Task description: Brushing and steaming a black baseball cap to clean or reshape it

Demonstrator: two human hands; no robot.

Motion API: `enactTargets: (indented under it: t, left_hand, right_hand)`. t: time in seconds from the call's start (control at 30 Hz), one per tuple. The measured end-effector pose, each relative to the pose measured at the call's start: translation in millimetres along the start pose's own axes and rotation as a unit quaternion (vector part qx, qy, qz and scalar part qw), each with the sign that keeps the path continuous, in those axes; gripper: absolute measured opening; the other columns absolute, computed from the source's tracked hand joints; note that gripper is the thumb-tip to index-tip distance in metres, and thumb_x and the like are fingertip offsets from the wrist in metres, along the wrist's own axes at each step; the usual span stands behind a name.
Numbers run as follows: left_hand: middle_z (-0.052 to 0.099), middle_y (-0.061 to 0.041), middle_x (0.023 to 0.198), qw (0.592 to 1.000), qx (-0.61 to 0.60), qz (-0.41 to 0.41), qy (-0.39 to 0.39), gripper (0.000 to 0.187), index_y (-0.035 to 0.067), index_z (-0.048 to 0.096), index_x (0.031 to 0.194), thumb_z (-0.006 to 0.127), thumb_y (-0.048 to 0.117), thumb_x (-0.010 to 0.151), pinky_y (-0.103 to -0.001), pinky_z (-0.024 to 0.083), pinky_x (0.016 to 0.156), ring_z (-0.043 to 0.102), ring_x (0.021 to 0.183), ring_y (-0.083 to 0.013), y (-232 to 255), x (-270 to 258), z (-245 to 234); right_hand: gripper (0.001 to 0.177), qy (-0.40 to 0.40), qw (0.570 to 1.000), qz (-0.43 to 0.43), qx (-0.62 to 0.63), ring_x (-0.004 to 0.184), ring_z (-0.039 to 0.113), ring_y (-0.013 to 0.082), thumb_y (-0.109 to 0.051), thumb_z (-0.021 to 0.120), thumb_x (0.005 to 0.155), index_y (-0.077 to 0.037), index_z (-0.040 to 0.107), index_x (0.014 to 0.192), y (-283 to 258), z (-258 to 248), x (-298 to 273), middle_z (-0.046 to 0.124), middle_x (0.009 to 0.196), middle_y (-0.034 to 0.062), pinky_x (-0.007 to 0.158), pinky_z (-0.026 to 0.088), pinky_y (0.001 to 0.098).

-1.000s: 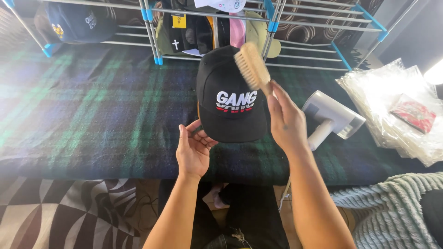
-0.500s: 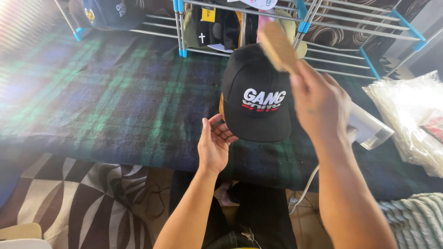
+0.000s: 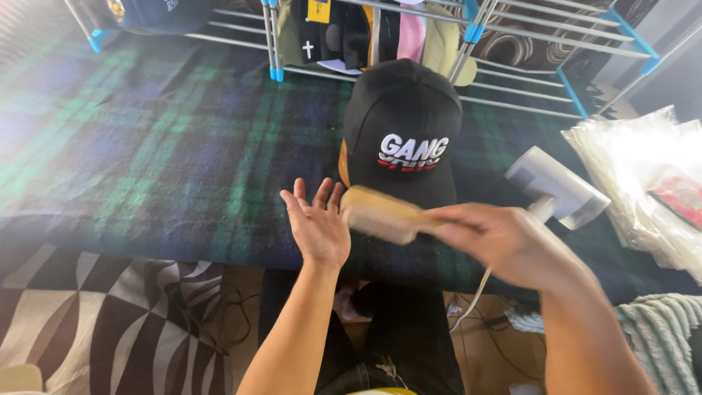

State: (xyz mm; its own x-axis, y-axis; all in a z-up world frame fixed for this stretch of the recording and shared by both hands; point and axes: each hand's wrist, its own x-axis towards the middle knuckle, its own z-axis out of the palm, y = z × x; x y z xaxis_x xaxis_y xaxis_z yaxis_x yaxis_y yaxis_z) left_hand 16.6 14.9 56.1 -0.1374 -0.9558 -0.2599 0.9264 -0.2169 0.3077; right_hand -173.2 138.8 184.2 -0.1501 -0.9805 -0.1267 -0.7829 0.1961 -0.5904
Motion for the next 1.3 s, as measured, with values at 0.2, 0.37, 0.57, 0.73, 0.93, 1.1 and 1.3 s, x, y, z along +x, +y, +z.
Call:
enactTargets:
  t: [0.2, 0.37, 0.57, 0.73, 0.93, 1.1, 1.3]
  left_hand:
    - [0.057, -0.012, 0.124, 0.999, 0.024, -0.014, 0.032, 0.061, 0.022, 0.039, 0.151, 0.039, 0.051, 0.098, -0.047, 0.041, 0.115, 0.057, 0.115, -0.0265, -6.4, 2.7, 7.5]
    - [0.046, -0.013, 0.132, 0.992, 0.122, 0.014, -0.006, 0.055, 0.021, 0.042, 0.151, 0.051, 0.045, 0.102, -0.049, 0.028, 0.120, 0.043, 0.136, -0.0308, -25.1, 23.4, -1.4]
    - [0.056, -0.021, 0.137, 0.959, 0.275, 0.069, -0.024, 0.046, 0.008, 0.057, 0.142, 0.053, 0.021, 0.098, -0.051, 0.035, 0.116, 0.049, 0.134, -0.0349, -25.3, 50.3, 2.5]
    - [0.067, -0.022, 0.129, 0.894, 0.435, 0.081, -0.070, 0.063, 0.007, 0.060, 0.140, 0.050, -0.007, 0.080, -0.046, 0.052, 0.103, 0.064, 0.121, -0.0341, -8.6, 35.6, 28.0]
    - [0.040, -0.020, 0.161, 0.545, 0.799, 0.129, -0.218, 0.108, 0.014, -0.002, 0.164, 0.073, 0.026, 0.086, -0.072, -0.008, 0.116, 0.028, 0.152, -0.0435, -0.7, 60.2, 24.5]
    - [0.036, -0.028, 0.162, 0.573, 0.763, 0.171, -0.247, 0.119, -0.001, -0.006, 0.161, 0.079, 0.009, 0.078, -0.080, -0.007, 0.110, 0.031, 0.150, -0.0477, -3.5, 60.7, 33.4]
    - [0.027, -0.023, 0.168, 0.600, 0.728, 0.196, -0.266, 0.116, 0.004, -0.003, 0.163, 0.078, 0.012, 0.081, -0.076, -0.004, 0.114, 0.023, 0.153, -0.0467, -5.8, 89.2, 2.0]
  right_hand:
    - [0.018, 0.313, 0.839, 0.143, 0.421, 0.037, 0.028, 0.0106, -0.016, 0.059, 0.098, -0.025, 0.047, 0.108, 115.9, -21.0, 59.3, 0.038, 0.078, -0.0002, 0.033, 0.015, 0.0270]
    - [0.034, 0.316, 0.934, 0.139, 0.089, 0.082, 0.072, 0.0396, -0.021, 0.067, 0.096, -0.004, 0.065, 0.126, 213.5, 10.4, 186.5, 0.071, 0.103, 0.0266, 0.062, 0.058, 0.0523]
    - [0.043, 0.272, 0.921, 0.157, -0.230, 0.115, 0.054, 0.0364, -0.030, 0.074, 0.092, -0.017, 0.061, 0.130, 150.1, 25.0, 192.8, 0.061, 0.121, 0.0113, 0.088, 0.048, 0.0510]
    - [0.018, 0.298, 0.954, 0.025, -0.001, 0.101, 0.068, 0.0494, -0.017, 0.064, 0.097, -0.015, 0.077, 0.110, 170.6, 54.8, 238.1, 0.075, 0.097, 0.0213, 0.084, 0.055, 0.0601]
    - [0.032, 0.145, 0.869, -0.034, 0.472, 0.103, 0.070, 0.0280, -0.018, 0.073, 0.094, -0.004, 0.070, 0.122, 122.4, 55.7, 195.7, 0.072, 0.104, 0.0112, 0.094, 0.053, 0.0346]
    - [0.018, 0.180, 0.902, -0.004, 0.393, 0.091, 0.074, 0.0235, -0.025, 0.067, 0.102, -0.015, 0.076, 0.115, 139.3, 59.6, 212.4, 0.076, 0.093, 0.0074, 0.084, 0.056, 0.0363]
    - [0.018, 0.170, 0.862, 0.018, 0.477, 0.081, 0.074, 0.0202, -0.018, 0.061, 0.104, -0.016, 0.076, 0.113, 114.0, 49.0, 201.4, 0.075, 0.091, 0.0098, 0.072, 0.058, 0.0339]
